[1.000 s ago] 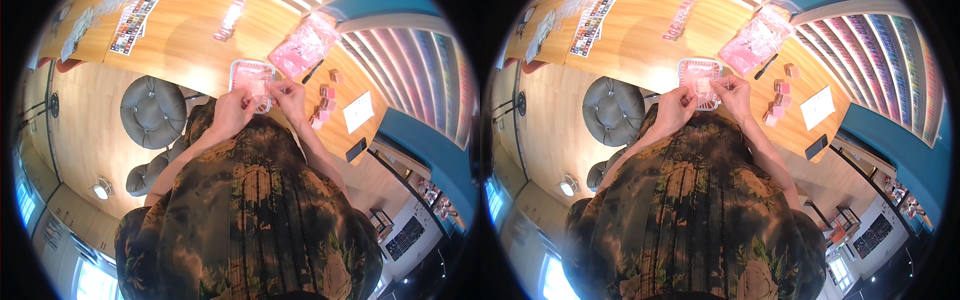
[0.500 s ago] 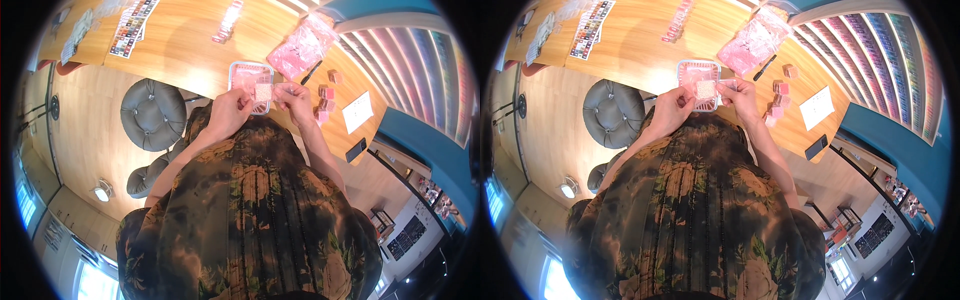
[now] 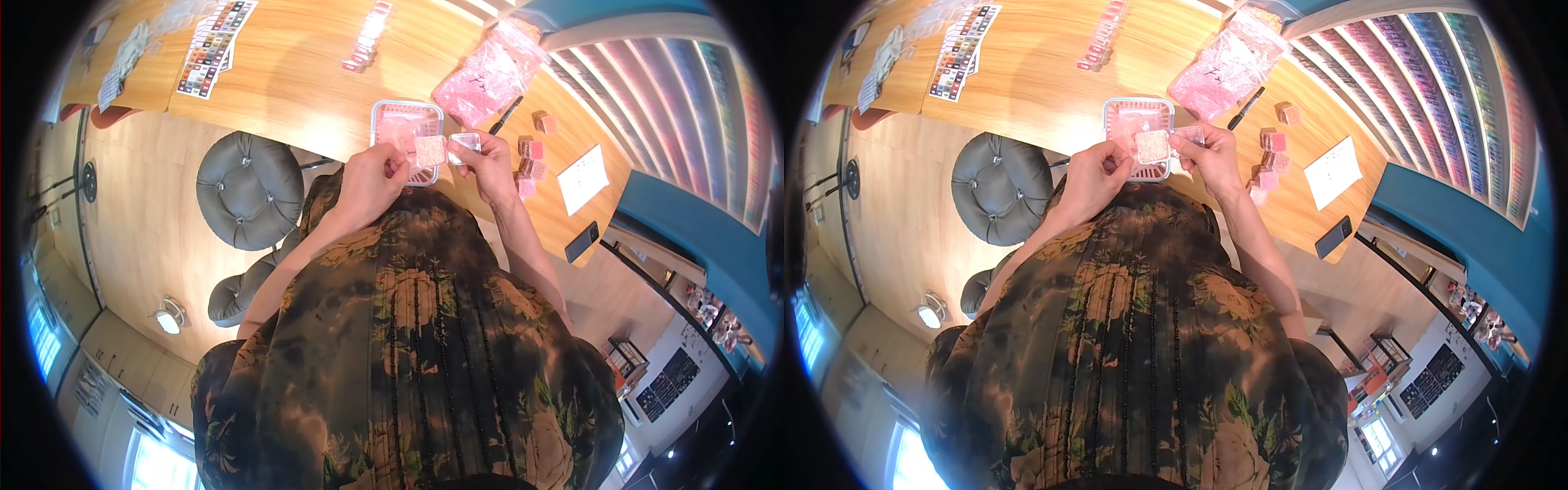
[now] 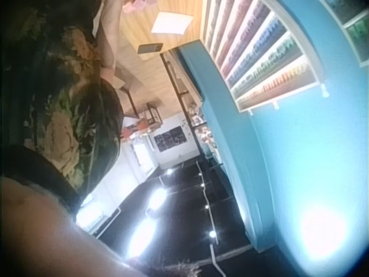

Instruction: The person packs small pink items from a plastic basket into a clear zip-top bag. They handle the items one by one, placing them into the bag and then sealing it. The person then writes on a piece of paper with a pen and places the sealed bag into a wooden cabinet.

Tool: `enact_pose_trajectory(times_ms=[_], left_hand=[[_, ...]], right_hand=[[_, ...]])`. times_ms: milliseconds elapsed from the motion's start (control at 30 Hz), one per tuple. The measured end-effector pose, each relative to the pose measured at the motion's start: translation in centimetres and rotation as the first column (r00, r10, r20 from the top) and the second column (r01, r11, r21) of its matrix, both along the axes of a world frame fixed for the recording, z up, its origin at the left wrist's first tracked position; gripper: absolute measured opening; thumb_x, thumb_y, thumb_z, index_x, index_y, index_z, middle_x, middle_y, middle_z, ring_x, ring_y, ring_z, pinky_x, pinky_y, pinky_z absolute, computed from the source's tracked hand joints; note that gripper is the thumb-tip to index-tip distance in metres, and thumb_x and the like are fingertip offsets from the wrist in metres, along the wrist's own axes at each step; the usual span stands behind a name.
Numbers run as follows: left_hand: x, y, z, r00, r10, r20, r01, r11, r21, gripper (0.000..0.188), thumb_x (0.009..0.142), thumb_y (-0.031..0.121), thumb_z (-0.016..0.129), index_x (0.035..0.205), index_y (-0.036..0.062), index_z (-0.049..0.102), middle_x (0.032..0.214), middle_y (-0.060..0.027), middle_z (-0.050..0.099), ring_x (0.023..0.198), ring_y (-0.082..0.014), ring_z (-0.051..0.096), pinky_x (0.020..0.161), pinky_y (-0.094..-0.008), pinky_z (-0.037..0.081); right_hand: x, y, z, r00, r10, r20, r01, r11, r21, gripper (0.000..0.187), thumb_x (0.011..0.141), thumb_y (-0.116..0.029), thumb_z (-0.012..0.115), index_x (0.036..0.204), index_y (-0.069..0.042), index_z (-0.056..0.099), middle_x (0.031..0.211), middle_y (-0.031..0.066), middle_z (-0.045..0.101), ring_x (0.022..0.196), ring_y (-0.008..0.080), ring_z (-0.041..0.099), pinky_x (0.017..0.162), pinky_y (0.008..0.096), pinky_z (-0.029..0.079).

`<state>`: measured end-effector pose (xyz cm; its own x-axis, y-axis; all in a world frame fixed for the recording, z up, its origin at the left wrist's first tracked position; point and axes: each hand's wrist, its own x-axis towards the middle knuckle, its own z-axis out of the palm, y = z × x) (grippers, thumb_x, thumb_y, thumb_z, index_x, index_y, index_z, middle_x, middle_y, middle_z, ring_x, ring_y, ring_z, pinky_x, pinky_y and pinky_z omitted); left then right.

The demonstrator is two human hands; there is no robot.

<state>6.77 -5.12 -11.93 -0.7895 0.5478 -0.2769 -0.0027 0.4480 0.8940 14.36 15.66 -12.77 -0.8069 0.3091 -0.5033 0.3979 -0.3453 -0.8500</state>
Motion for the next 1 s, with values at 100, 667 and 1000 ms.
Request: enact_pose_trajectory(times_ms=[100, 667, 1000], left_hand=[[0.1, 0.0, -0.2, 1.0, 0.006, -0.008, -0.006, 1.0, 0.014, 0.015, 0.083, 0.01, 0.072, 0.082, -0.0029, 0.065, 0.072, -0.014, 0.068, 0.064, -0.0237, 0.067, 0.061, -0.033, 0.053], [0.4, 0.3, 0.1, 0.999, 0.008, -0.038, -0.007, 1.0, 0.016, 0.013, 0.086, 0.006, 0.07, 0.081, -0.004, 0.064, 0.068, -0.007, 0.064, 0.061, -0.011, 0.06, 0.059, -0.0261, 0.049], [-0.3, 1.4, 2.4, 0.979, -0.055, -0.198, 0.093, 0.979, 0.183, 0.053, 0.075, 0.006, 0.083, 0.121, -0.0008, 0.059, 0.089, -0.0119, 0.063, 0.075, -0.0199, 0.065, 0.07, -0.0306, 0.055]], right_hand=[[0.2, -0.1, -0.4, 1.0, 0.014, 0.014, -0.015, 0.999, 0.036, 0.008, 0.086, -0.007, 0.075, 0.088, 0.0, 0.071, 0.072, 0.0029, 0.068, 0.052, 0.0057, 0.051, 0.046, 0.0205, 0.038], [0.4, -0.3, -1.8, 0.995, 0.01, 0.097, -0.02, 0.994, 0.105, 0.01, 0.087, -0.007, 0.074, 0.086, 0.002, 0.07, 0.069, 0.002, 0.065, 0.05, 0.0052, 0.051, 0.044, 0.0204, 0.037], [0.4, 0.6, -0.1, 0.999, 0.019, -0.032, -0.02, 0.998, -0.054, 0.009, 0.089, -0.008, 0.071, 0.093, 0.0, 0.07, 0.073, 0.0018, 0.065, 0.054, 0.0062, 0.051, 0.048, 0.0208, 0.038]])
